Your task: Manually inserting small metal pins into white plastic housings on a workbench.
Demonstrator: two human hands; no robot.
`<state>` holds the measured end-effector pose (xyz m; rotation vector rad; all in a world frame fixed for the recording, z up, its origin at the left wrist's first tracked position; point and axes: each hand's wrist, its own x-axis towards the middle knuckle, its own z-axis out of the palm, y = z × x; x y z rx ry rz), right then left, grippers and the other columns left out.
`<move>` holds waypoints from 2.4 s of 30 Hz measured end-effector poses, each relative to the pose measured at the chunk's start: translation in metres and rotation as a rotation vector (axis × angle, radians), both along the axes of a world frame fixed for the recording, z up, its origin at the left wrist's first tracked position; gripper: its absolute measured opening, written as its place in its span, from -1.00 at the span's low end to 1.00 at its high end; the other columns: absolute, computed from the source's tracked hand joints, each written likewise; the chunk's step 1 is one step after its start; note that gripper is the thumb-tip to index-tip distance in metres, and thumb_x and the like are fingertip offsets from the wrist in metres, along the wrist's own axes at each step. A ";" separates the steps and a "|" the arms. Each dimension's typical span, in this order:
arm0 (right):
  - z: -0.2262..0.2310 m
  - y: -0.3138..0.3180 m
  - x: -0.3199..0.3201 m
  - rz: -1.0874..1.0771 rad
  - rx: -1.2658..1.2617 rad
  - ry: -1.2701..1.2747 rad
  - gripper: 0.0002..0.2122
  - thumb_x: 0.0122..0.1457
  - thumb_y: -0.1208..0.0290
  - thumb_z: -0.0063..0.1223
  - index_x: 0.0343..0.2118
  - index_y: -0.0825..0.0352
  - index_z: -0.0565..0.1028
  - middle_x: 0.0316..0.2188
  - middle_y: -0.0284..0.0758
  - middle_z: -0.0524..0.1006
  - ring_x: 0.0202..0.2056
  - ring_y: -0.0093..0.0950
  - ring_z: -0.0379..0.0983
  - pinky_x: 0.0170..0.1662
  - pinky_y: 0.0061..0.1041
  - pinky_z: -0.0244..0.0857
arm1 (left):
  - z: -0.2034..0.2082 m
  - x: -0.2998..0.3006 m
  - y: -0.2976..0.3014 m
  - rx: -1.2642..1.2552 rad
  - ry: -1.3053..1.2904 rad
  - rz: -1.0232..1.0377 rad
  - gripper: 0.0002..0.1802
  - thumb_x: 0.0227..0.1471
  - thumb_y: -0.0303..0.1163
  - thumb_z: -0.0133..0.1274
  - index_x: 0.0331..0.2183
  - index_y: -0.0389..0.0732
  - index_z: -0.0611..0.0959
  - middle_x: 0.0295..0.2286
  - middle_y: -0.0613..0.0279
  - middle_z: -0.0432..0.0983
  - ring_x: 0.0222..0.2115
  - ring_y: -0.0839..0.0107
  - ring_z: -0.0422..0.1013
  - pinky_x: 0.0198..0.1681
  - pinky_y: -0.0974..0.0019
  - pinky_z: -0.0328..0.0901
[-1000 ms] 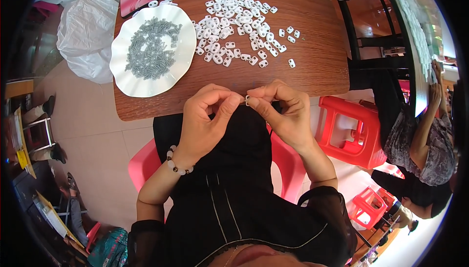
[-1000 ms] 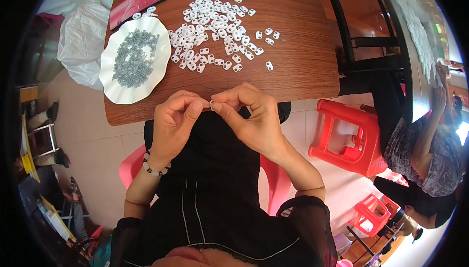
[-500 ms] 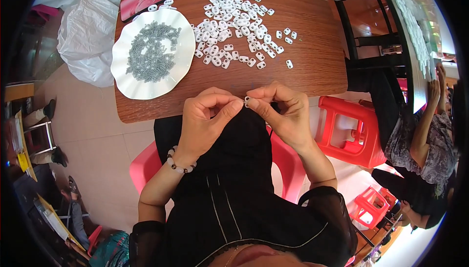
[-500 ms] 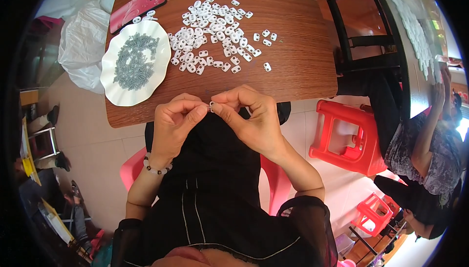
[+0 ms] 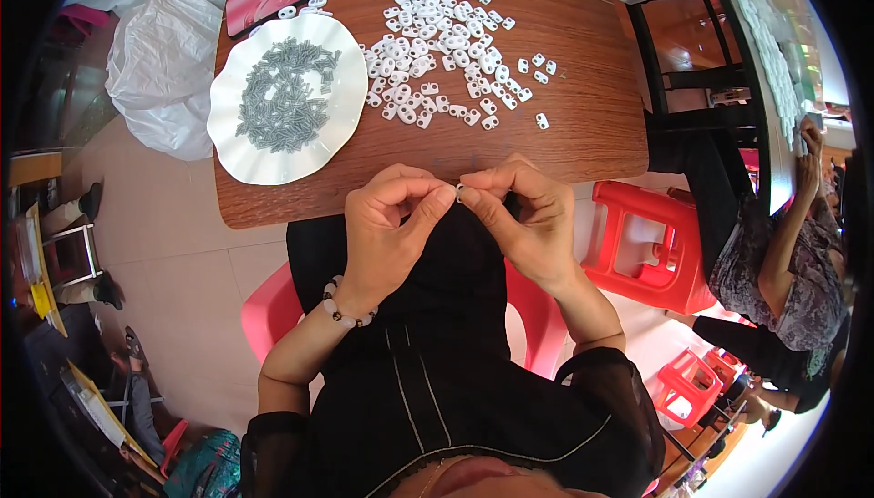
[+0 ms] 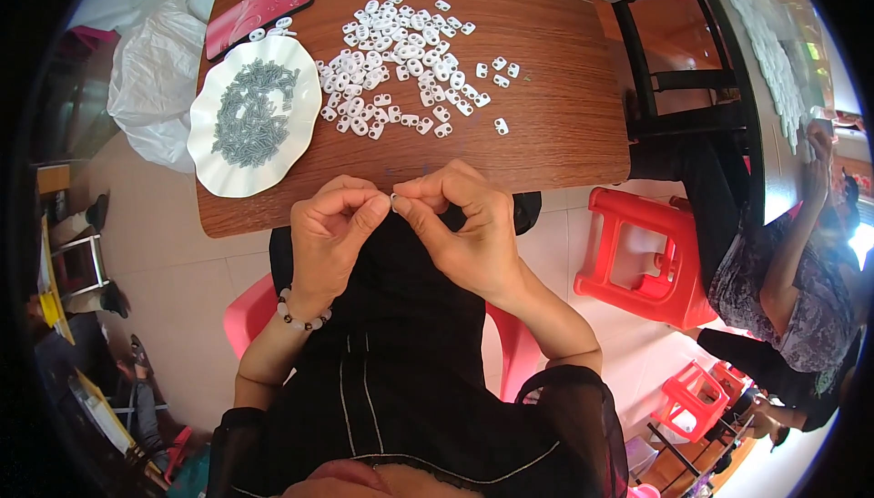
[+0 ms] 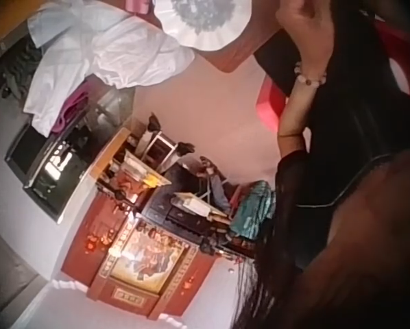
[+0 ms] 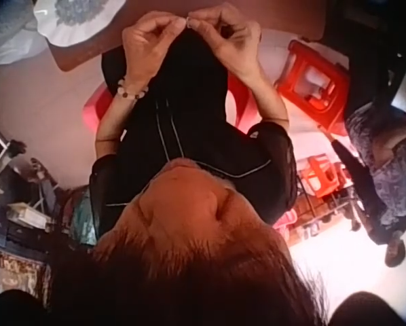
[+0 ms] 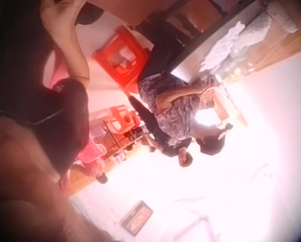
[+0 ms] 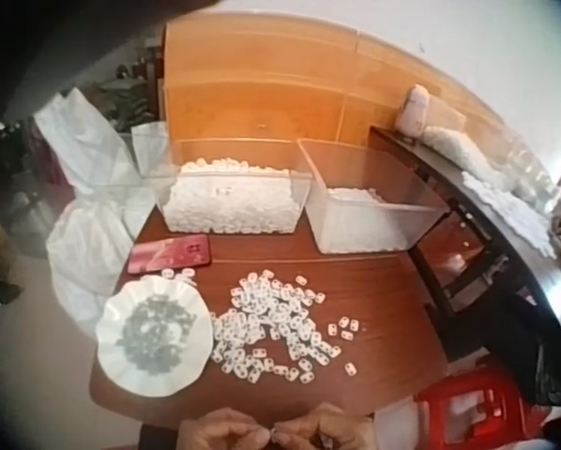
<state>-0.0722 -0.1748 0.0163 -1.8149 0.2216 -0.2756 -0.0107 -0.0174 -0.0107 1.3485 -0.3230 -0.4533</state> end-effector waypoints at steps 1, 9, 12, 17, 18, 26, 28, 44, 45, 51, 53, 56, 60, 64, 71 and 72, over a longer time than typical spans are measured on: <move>0.000 0.001 0.000 0.000 -0.014 -0.003 -0.90 0.00 0.61 0.23 -0.38 0.41 0.59 -0.55 -0.37 0.49 -0.50 -0.63 0.36 -0.38 -0.66 0.26 | 0.001 -0.001 -0.001 -0.006 0.003 0.012 -0.92 0.03 -0.57 0.15 -0.37 -0.40 0.66 -0.42 0.24 0.50 -0.44 0.62 0.36 -0.38 0.55 0.26; -0.008 0.000 0.000 0.014 0.084 0.037 -0.87 0.05 0.57 0.23 -0.32 0.41 0.58 -0.53 -0.40 0.52 -0.48 -0.68 0.37 -0.36 -0.67 0.27 | -0.003 -0.003 0.000 -0.031 0.063 0.044 -0.89 0.03 -0.56 0.16 -0.36 -0.41 0.66 -0.42 0.24 0.51 -0.43 0.62 0.36 -0.35 0.55 0.26; -0.002 0.001 0.001 0.012 0.229 0.121 -0.83 0.11 0.53 0.19 -0.23 0.42 0.55 -0.47 -0.40 0.57 -0.42 -0.71 0.43 -0.30 -0.69 0.30 | -0.005 -0.002 0.003 -0.068 0.207 0.027 -0.88 0.05 -0.54 0.14 -0.35 -0.41 0.67 -0.41 0.24 0.52 -0.43 0.63 0.37 -0.33 0.56 0.26; -0.004 -0.003 0.000 0.053 0.431 0.182 -0.79 0.14 0.50 0.17 -0.17 0.44 0.52 -0.39 -0.36 0.61 -0.32 -0.69 0.49 -0.21 -0.70 0.34 | -0.006 0.001 0.005 -0.058 0.242 -0.003 -0.87 0.07 -0.51 0.13 -0.35 -0.40 0.67 -0.41 0.25 0.54 -0.42 0.63 0.38 -0.32 0.57 0.27; -0.004 -0.003 0.000 0.053 0.431 0.183 -0.79 0.14 0.50 0.17 -0.17 0.44 0.52 -0.39 -0.36 0.61 -0.32 -0.69 0.49 -0.21 -0.70 0.34 | -0.006 0.000 0.005 -0.058 0.242 -0.003 -0.87 0.07 -0.51 0.13 -0.35 -0.40 0.67 -0.41 0.25 0.54 -0.42 0.63 0.38 -0.32 0.57 0.27; -0.005 -0.007 0.000 0.084 0.415 0.224 -0.86 0.13 0.56 0.15 -0.25 0.43 0.55 -0.39 -0.37 0.60 -0.34 -0.69 0.48 -0.22 -0.70 0.34 | -0.003 0.000 0.005 -0.064 0.244 -0.027 -0.86 0.07 -0.49 0.14 -0.35 -0.39 0.67 -0.41 0.26 0.53 -0.41 0.62 0.40 -0.32 0.56 0.28; -0.006 -0.008 0.000 0.089 0.416 0.218 -0.88 0.14 0.56 0.14 -0.26 0.42 0.55 -0.40 -0.39 0.59 -0.34 -0.69 0.48 -0.22 -0.70 0.34 | -0.003 0.000 0.006 -0.060 0.247 -0.032 -0.86 0.07 -0.49 0.14 -0.36 -0.39 0.67 -0.41 0.26 0.53 -0.41 0.62 0.40 -0.32 0.56 0.28; -0.002 -0.004 -0.001 0.076 0.412 0.257 -0.92 0.15 0.52 0.14 -0.33 0.39 0.53 -0.41 -0.43 0.55 -0.34 -0.70 0.44 -0.21 -0.69 0.31 | -0.001 -0.005 0.005 -0.076 0.259 -0.010 -0.87 0.06 -0.51 0.14 -0.34 -0.39 0.66 -0.37 0.22 0.52 -0.38 0.61 0.41 -0.27 0.55 0.30; -0.001 -0.004 -0.001 0.075 0.412 0.258 -0.92 0.15 0.52 0.14 -0.33 0.39 0.53 -0.41 -0.43 0.55 -0.34 -0.70 0.44 -0.21 -0.69 0.31 | -0.001 -0.005 0.006 -0.076 0.260 -0.010 -0.87 0.06 -0.51 0.14 -0.34 -0.39 0.66 -0.37 0.22 0.52 -0.38 0.61 0.41 -0.27 0.55 0.30; 0.001 0.000 -0.002 0.060 0.347 0.268 -0.94 0.13 0.53 0.14 -0.40 0.41 0.52 -0.47 -0.39 0.57 -0.43 -0.71 0.44 -0.28 -0.69 0.32 | -0.002 -0.005 0.006 -0.063 0.151 0.001 -0.89 0.04 -0.54 0.15 -0.35 -0.40 0.66 -0.39 0.22 0.51 -0.40 0.59 0.41 -0.30 0.54 0.30; 0.000 0.001 -0.001 0.027 0.315 0.240 -0.94 0.11 0.55 0.15 -0.42 0.42 0.53 -0.53 -0.40 0.57 -0.48 -0.71 0.43 -0.34 -0.69 0.32 | -0.002 -0.005 0.006 -0.032 0.094 0.009 -0.90 0.03 -0.55 0.16 -0.36 -0.38 0.66 -0.40 0.23 0.51 -0.41 0.60 0.40 -0.33 0.54 0.29; 0.000 0.001 0.000 0.035 0.210 0.221 -0.95 0.09 0.56 0.16 -0.44 0.43 0.54 -0.56 -0.40 0.56 -0.51 -0.72 0.41 -0.39 -0.69 0.30 | -0.006 -0.005 0.005 0.011 -0.024 0.052 -0.91 0.02 -0.54 0.17 -0.38 -0.37 0.67 -0.42 0.25 0.50 -0.44 0.61 0.38 -0.38 0.55 0.27; 0.001 0.004 -0.001 0.011 0.154 0.205 -0.95 0.06 0.57 0.18 -0.46 0.43 0.55 -0.58 -0.40 0.56 -0.53 -0.72 0.38 -0.42 -0.69 0.27 | -0.008 -0.005 0.005 0.029 -0.065 0.065 -0.92 0.01 -0.54 0.17 -0.39 -0.36 0.67 -0.44 0.26 0.50 -0.47 0.62 0.36 -0.41 0.56 0.25; -0.004 0.006 -0.003 -0.014 0.113 0.147 -0.94 0.05 0.56 0.20 -0.45 0.43 0.55 -0.57 -0.40 0.55 -0.54 -0.71 0.36 -0.43 -0.69 0.27 | -0.008 -0.005 0.003 0.023 -0.068 0.078 -0.92 0.00 -0.55 0.18 -0.40 -0.36 0.67 -0.46 0.27 0.49 -0.49 0.63 0.34 -0.44 0.56 0.23; -0.005 0.009 -0.002 -0.012 0.141 0.114 -0.95 0.07 0.58 0.19 -0.44 0.43 0.56 -0.57 -0.41 0.55 -0.52 -0.73 0.37 -0.43 -0.72 0.25 | -0.008 -0.005 0.002 0.025 -0.055 0.079 -0.92 -0.01 -0.57 0.18 -0.39 -0.38 0.68 -0.45 0.25 0.50 -0.49 0.62 0.34 -0.44 0.56 0.24; -0.005 0.008 -0.002 -0.012 0.140 0.113 -0.95 0.07 0.58 0.19 -0.44 0.43 0.56 -0.57 -0.41 0.55 -0.52 -0.73 0.37 -0.43 -0.72 0.25 | -0.008 -0.005 0.002 0.023 -0.055 0.078 -0.92 -0.01 -0.57 0.18 -0.39 -0.38 0.68 -0.45 0.25 0.50 -0.49 0.62 0.34 -0.44 0.56 0.24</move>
